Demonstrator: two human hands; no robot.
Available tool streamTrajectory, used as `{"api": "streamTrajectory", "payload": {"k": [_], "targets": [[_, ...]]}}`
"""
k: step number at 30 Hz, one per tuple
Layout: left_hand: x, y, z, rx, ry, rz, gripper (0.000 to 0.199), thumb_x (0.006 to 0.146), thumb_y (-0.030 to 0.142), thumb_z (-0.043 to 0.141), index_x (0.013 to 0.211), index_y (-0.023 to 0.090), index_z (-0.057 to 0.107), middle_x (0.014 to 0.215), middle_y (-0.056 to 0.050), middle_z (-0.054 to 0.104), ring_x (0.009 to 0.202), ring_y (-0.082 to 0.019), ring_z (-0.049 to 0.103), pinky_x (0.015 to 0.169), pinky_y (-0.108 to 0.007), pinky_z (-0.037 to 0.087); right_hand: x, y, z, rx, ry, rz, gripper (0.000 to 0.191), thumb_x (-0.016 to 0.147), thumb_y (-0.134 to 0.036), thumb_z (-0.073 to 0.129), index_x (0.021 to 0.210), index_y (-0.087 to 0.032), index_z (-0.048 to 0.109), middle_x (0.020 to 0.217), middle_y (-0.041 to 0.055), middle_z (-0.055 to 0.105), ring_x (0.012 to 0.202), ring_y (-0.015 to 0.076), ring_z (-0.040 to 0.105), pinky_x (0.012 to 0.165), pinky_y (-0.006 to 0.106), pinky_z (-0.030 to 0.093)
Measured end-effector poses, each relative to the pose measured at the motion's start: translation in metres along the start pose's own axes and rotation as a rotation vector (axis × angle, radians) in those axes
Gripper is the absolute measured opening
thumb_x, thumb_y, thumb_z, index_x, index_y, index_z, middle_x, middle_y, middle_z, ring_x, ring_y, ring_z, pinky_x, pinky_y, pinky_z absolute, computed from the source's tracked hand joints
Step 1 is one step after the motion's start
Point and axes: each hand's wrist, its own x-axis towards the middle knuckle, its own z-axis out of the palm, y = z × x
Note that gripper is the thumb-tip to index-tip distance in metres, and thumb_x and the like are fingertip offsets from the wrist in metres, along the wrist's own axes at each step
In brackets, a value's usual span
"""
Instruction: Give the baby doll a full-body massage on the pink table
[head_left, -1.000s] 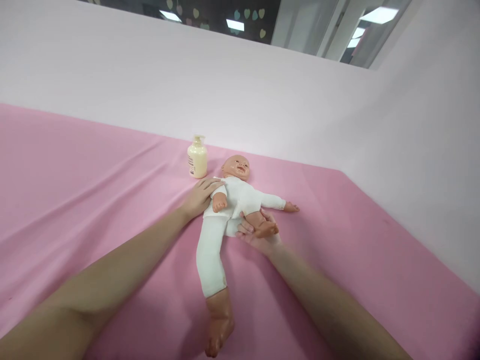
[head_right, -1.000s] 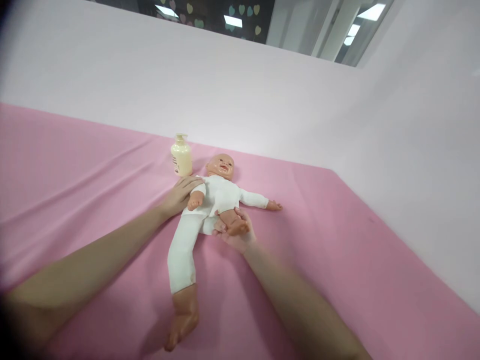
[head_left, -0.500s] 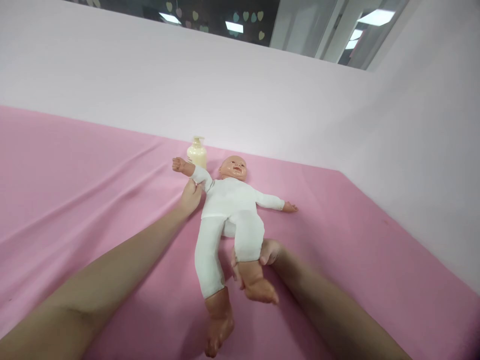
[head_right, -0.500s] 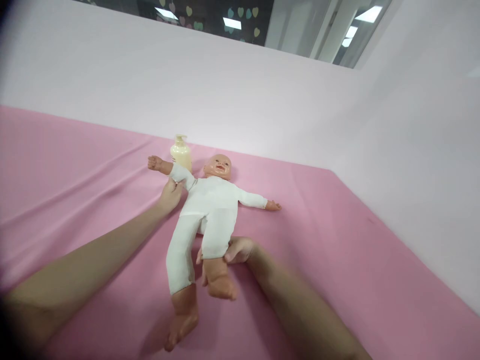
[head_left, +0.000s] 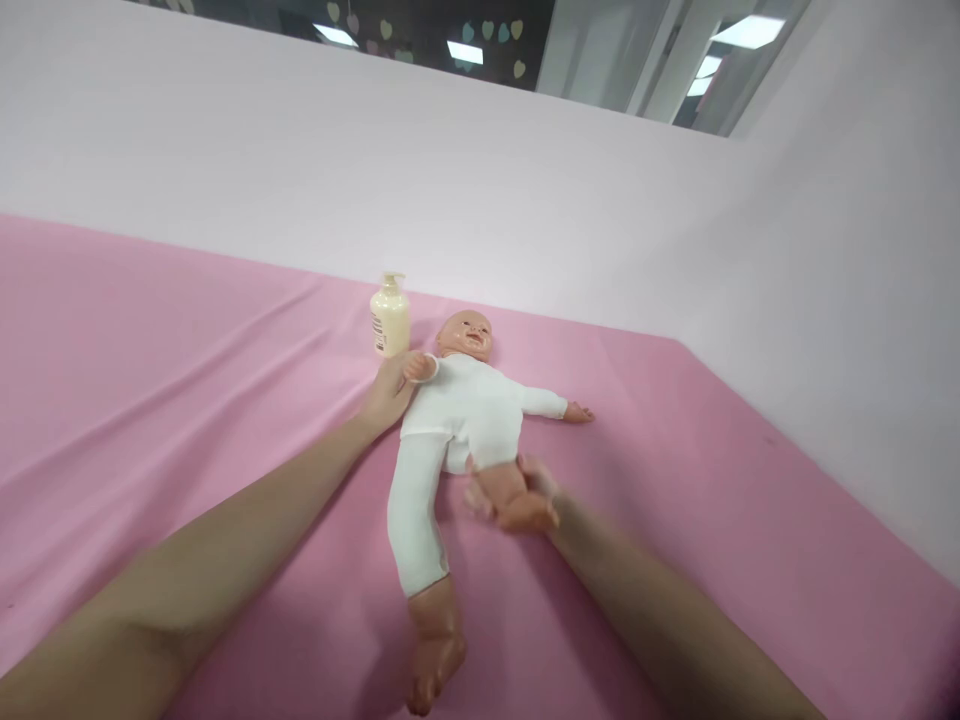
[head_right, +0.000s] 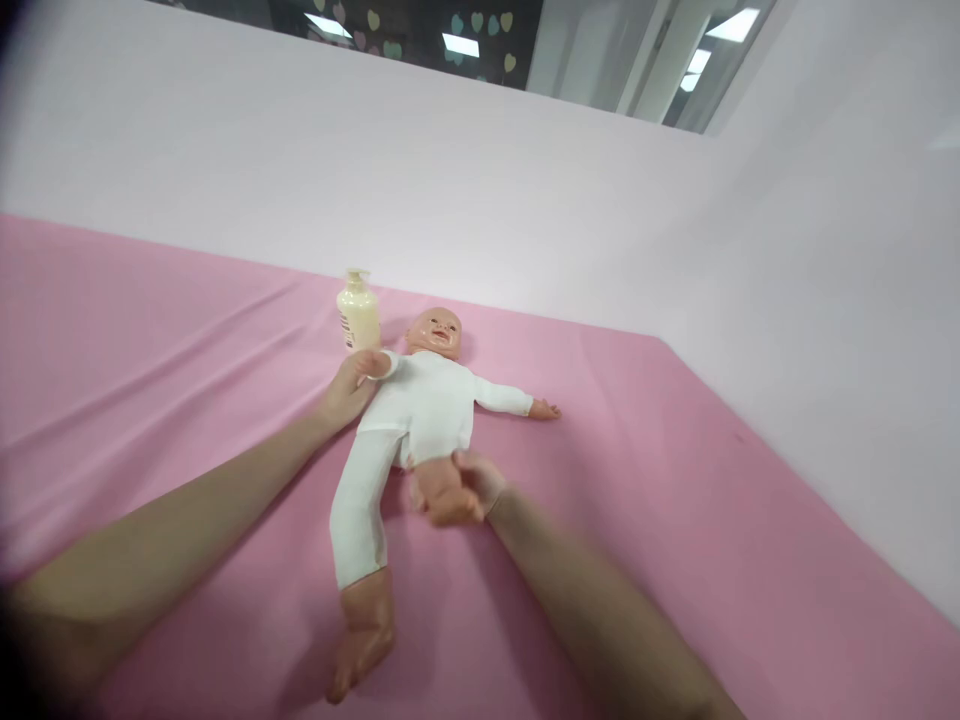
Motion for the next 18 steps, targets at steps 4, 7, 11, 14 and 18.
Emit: {"api": "streamTrajectory", "payload": {"k": [4, 7, 11, 14, 18], "targets": [[0.0, -0.008, 0.004, -0.11, 0.171, -0.19, 0.03, 0.093, 0.036, 0.049, 0.112, 0.015, 0.059, 0.108, -0.012, 0.069, 0.1, -0.026, 0.065, 0.092, -0.043, 0.053, -0.004, 0.0, 0.001, -0.224, -0.362, 0.342, 0.058, 0.066, -0.056, 0.086, 0.098, -0.013, 0.064, 0.081, 0.0077, 0.065, 0.079, 0.0215, 0.065, 0.079, 0.034, 0.05], [0.0, -0.009, 0.004, -0.082, 0.163, -0.165, 0.029, 0.094, 0.035, 0.047, 0.112, 0.015, 0.059, 0.109, -0.012, 0.069, 0.101, -0.027, 0.064, 0.093, -0.044, 0.052, -0.003, 0.002, 0.0, -0.169, -0.363, 0.243, 0.061, 0.07, -0.065, 0.08, 0.1, -0.015, 0.065, 0.083, 0.0089, 0.065, 0.081, 0.0231, 0.067, 0.08, 0.035, 0.051], [-0.001, 0.001, 0.0, 0.073, -0.041, 0.131, 0.031, 0.094, 0.027, 0.046, 0.117, 0.018, 0.065, 0.123, -0.013, 0.067, 0.12, -0.028, 0.058, 0.109, -0.047, 0.043, 0.003, 0.005, 0.0, 0.01, 0.062, -0.155, 0.055, 0.081, -0.067, 0.067, 0.1, -0.016, 0.067, 0.076, 0.0037, 0.064, 0.072, 0.0177, 0.061, 0.077, 0.032, 0.05], [-0.003, 0.009, -0.003, 0.168, -0.169, 0.27, 0.041, 0.095, 0.018, 0.042, 0.13, 0.023, 0.063, 0.136, -0.01, 0.062, 0.131, -0.027, 0.051, 0.115, -0.048, 0.037, 0.011, 0.003, 0.004, 0.023, 0.395, -0.275, 0.034, 0.092, -0.051, 0.06, 0.099, -0.019, 0.068, 0.087, 0.0031, 0.067, 0.074, 0.0155, 0.06, 0.078, 0.031, 0.048], [-0.004, 0.011, -0.002, 0.17, -0.181, 0.256, 0.041, 0.097, 0.02, 0.041, 0.132, 0.024, 0.062, 0.138, -0.01, 0.06, 0.132, -0.026, 0.051, 0.115, -0.048, 0.037, 0.016, 0.0, 0.005, 0.022, 0.461, -0.258, 0.033, 0.094, -0.051, 0.055, 0.095, -0.02, 0.067, 0.09, 0.0038, 0.067, 0.069, 0.0148, 0.058, 0.073, 0.031, 0.047]]}}
